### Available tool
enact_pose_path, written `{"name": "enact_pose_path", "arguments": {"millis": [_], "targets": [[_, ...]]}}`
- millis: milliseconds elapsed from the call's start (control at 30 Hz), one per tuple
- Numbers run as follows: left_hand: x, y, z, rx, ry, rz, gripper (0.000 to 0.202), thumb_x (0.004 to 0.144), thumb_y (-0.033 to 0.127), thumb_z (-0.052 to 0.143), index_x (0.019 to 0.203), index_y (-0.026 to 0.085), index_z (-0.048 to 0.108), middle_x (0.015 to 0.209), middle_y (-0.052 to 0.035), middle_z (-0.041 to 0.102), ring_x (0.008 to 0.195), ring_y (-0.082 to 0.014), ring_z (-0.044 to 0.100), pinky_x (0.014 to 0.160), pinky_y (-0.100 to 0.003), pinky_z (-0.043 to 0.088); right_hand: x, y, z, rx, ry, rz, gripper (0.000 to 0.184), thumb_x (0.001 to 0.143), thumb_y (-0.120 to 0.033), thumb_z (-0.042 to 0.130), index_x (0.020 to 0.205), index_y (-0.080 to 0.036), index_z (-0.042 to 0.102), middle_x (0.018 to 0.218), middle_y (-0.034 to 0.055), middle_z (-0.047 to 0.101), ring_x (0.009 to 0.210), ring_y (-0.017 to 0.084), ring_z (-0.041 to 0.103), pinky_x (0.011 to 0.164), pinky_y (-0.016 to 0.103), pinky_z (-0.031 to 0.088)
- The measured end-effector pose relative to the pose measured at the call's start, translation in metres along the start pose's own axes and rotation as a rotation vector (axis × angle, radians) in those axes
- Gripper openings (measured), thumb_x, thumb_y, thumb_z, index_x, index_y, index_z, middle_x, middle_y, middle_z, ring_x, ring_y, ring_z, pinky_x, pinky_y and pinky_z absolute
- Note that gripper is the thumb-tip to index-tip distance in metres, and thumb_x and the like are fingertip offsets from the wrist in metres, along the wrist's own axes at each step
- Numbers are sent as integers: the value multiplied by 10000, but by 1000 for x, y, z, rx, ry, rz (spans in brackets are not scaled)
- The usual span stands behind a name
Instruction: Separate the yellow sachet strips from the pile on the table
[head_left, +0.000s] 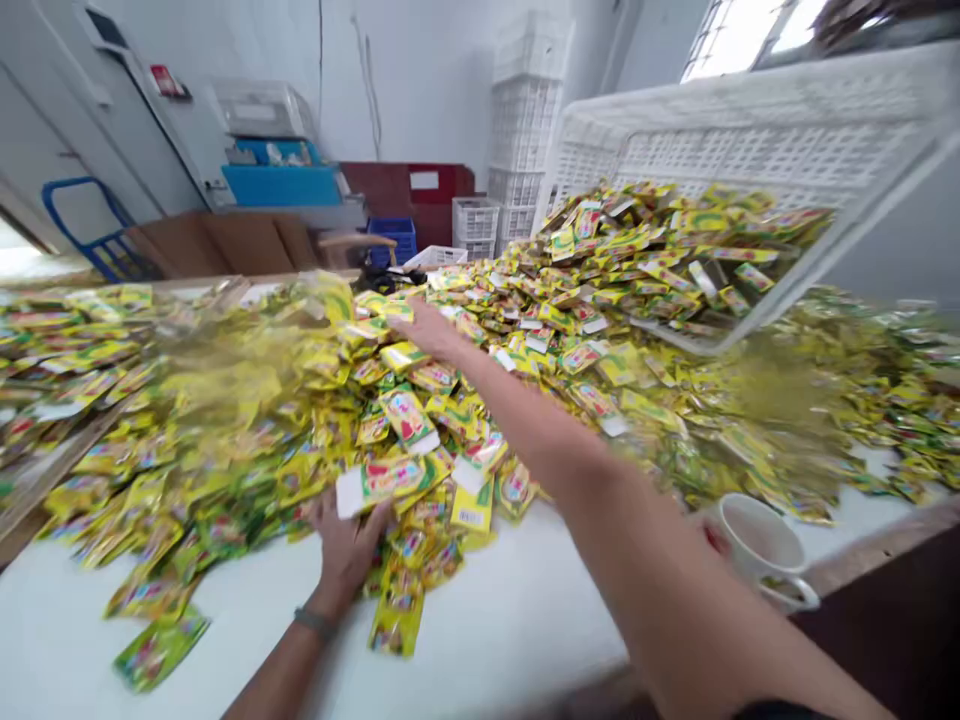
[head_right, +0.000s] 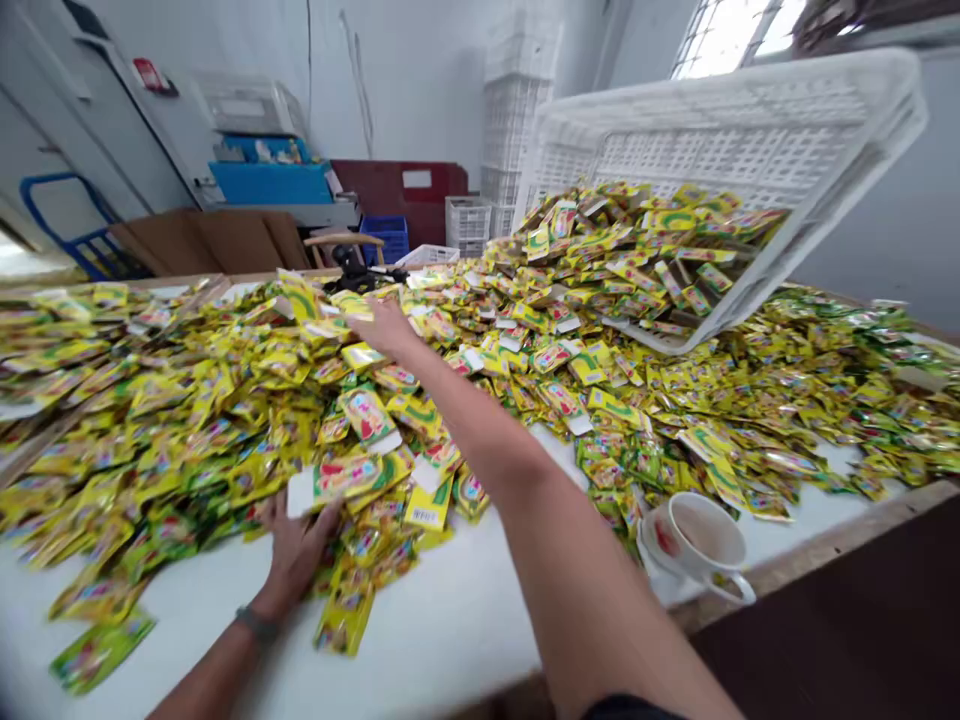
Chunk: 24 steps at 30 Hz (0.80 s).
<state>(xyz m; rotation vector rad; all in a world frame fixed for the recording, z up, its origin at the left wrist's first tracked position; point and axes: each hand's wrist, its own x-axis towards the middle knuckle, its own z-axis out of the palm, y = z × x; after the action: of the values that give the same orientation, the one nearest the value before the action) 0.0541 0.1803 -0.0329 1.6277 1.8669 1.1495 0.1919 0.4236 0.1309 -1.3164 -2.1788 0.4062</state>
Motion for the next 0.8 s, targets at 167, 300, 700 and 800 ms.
{"name": "enact_pose_path", "arguments": {"millis": [167,300,700,800], "targets": [[18,21,-7,-486,211,-245,448,822,516,585,1123,188,635,1091,-92,660,1026,-235,581,967,-389,421,-121,-20,-43,-35,-79,36,317,894,-364,596,1112,-146,672,1115,83,695,987,198,629,927,327,457],[23,27,-24,-559,204,-261,416,750,429,675,1051,142,658,944,-76,681,812,-174,610,791,-302,489,-233,-25,-33,92,-278,101,216,904,-301,553,903,-169,723,879,42,737,795,179,660,742,292,485],[-59,-2,-57,-305,-219,-163,413,746,277,668,1155,221,667,933,-60,727,898,-218,664,771,-317,518,-231,-62,64,-125,-267,156,521,813,-362,695,1300,-225,567,1233,123,620,1163,313,511,940,467,362],[-77,-17,-75,-532,-153,-308,429,725,362,687,1115,188,649,889,-60,711,861,-209,657,747,-305,503,-247,-77,77,-110,-281,82,361,788,-353,727,1114,-215,657,1124,109,637,1095,292,524,895,436,359]]}}
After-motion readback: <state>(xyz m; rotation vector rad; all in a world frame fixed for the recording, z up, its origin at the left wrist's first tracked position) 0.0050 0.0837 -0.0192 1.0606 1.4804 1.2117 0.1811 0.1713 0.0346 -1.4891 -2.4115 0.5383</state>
